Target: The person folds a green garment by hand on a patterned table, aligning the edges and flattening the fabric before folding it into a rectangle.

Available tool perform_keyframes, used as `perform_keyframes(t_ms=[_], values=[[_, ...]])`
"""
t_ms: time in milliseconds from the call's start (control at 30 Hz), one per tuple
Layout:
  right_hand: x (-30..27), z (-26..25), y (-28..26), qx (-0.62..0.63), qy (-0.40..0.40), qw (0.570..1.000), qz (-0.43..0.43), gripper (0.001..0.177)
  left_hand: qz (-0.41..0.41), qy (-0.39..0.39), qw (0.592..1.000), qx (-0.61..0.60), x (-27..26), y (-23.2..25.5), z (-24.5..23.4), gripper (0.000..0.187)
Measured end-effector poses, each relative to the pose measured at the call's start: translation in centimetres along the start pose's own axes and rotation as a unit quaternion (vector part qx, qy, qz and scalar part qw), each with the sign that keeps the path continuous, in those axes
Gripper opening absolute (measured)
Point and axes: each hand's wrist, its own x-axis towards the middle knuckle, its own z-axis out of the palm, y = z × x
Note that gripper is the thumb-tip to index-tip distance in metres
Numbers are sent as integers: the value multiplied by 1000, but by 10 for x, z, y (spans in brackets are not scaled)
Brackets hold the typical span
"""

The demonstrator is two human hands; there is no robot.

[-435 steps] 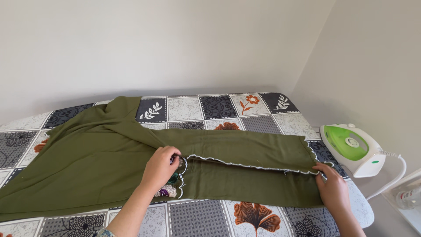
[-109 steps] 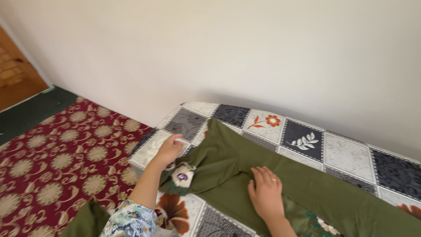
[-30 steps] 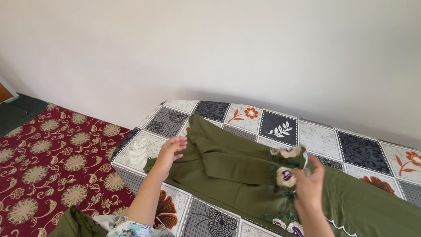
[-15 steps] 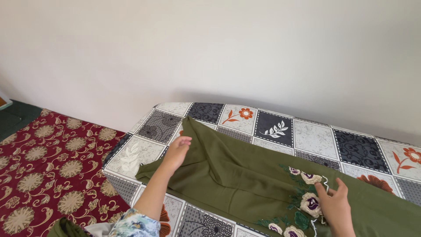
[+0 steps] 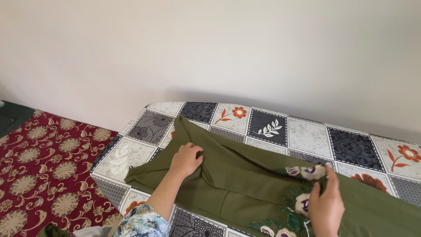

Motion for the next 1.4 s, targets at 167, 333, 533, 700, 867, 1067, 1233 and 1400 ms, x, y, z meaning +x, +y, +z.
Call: perform_keyframes(t_ms=[167,333,533,700,867,1067,1233,1400], values=[[7,15,19,-25,-23,998,46,64,-2,16,1000,17,3,-5,8,37],[2,12,12,-44,-39,997,56,67,0,24,1000,13,3,-7,10,35],[10,48,62,-170,71,982,-40,76,-13,29,999,-4,-1,-4,2,35],[-7,84,38,-28,-42,946,-319,31,-17,82,994,-66,5,-15,0,31],[-52,123,-27,-85,-260,872,-407,32,-45,69,992,-100,0,-10,-20,33],[-60,185,-75,-163,-263,839,-448,29,-42,67,992,-96,18,-17,-25,32],[-70,217,-71,-149,-239,863,-419,25,-56,62,991,-103,33,-26,-31,33],[-71,236,-55,-133,-103,891,-421,18,-64,64,989,-118,56,-19,-43,37]])
